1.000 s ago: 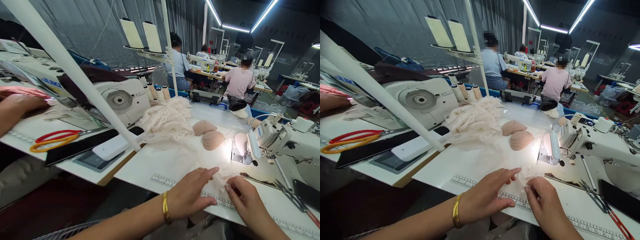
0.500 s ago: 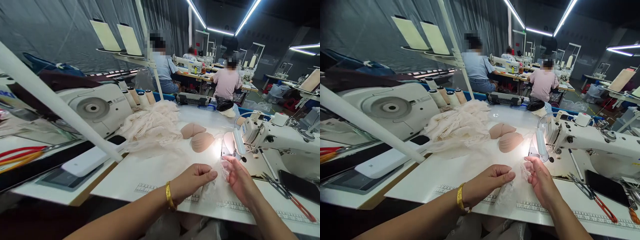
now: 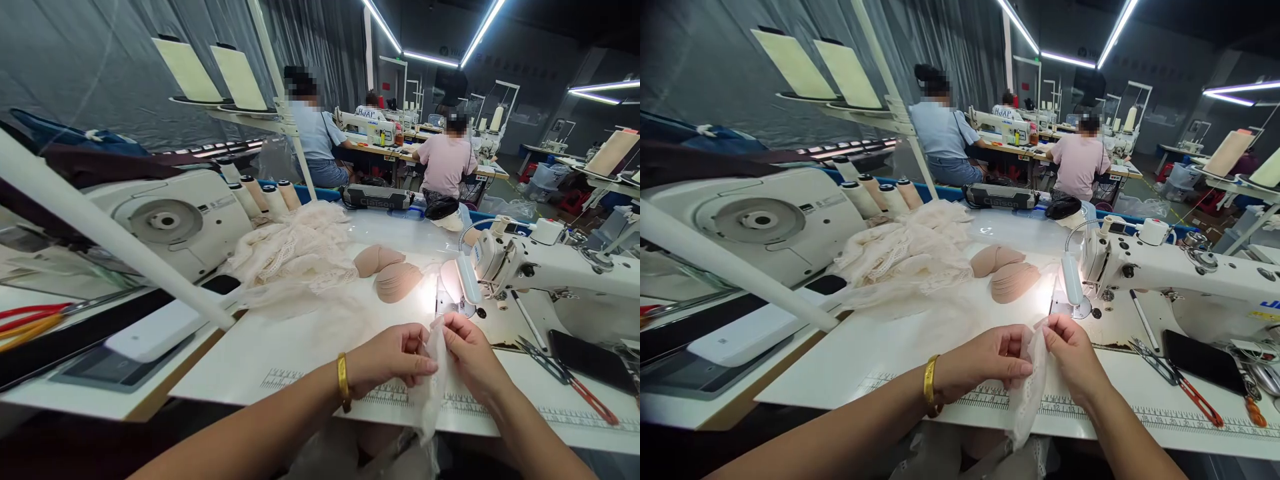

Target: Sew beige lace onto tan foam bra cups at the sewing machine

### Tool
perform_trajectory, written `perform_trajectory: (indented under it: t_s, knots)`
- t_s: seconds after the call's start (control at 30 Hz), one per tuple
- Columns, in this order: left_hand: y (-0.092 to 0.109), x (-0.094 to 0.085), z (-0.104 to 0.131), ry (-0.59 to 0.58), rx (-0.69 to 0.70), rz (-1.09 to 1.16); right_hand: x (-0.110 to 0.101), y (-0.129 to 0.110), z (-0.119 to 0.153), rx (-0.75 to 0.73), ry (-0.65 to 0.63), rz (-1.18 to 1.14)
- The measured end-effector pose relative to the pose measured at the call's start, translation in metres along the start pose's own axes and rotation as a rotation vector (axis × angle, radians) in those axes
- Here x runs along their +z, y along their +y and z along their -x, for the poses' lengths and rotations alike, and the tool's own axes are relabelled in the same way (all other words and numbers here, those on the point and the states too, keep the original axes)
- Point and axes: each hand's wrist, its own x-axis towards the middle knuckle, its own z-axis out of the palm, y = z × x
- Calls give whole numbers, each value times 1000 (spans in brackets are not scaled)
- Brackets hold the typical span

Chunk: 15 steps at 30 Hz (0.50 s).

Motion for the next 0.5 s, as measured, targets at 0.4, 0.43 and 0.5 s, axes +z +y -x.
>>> perform_trajectory:
  t_s: [0.4,0.43,0.5]
  knots:
    - [13,13,11,-58,99,283,5,-10,6,-190,118,176]
    - [13,8,13,-67,98,362,3,-9,7,-145,55,87]
    - [11,-2,16,-71,113,487,1,-6,12,-49,-116,-4]
